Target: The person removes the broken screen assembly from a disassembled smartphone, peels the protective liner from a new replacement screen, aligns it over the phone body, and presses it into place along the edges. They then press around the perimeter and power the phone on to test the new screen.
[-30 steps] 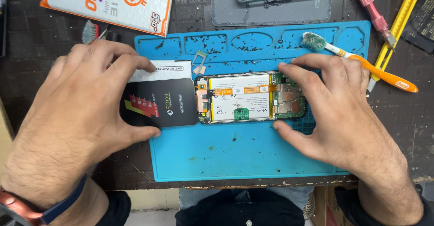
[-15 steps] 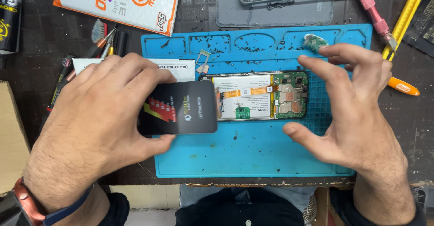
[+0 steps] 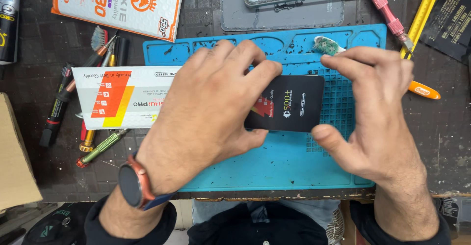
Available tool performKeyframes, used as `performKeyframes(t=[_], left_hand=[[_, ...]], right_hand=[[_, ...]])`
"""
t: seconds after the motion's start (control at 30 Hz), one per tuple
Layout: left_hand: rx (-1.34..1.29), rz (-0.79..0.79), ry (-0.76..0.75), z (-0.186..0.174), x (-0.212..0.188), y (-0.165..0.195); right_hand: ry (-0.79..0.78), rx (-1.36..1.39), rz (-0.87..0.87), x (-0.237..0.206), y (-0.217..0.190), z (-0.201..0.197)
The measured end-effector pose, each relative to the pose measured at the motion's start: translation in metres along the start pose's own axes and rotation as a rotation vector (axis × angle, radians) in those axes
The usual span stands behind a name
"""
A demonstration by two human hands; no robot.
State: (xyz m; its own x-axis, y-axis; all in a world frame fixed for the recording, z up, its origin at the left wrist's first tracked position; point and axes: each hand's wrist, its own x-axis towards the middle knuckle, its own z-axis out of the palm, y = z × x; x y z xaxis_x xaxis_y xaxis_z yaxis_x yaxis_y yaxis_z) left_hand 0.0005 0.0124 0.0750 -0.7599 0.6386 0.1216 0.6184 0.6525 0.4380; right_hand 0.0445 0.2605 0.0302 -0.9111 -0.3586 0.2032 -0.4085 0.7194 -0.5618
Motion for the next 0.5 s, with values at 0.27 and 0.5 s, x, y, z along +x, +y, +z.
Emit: performKeyframes(t=[0.27,0.5], left_hand=[[0.008,-0.008,-0.031,0.014,-0.005,-0.008],[0.005,0.020,0.004,0.015,-0.007,-0.004]], right_hand=[[-0.168,-0.118,-0.043,0.009,-0.005,0.011],[-0.274,-0.223,-0.107,0.028,-0.017,0.006]])
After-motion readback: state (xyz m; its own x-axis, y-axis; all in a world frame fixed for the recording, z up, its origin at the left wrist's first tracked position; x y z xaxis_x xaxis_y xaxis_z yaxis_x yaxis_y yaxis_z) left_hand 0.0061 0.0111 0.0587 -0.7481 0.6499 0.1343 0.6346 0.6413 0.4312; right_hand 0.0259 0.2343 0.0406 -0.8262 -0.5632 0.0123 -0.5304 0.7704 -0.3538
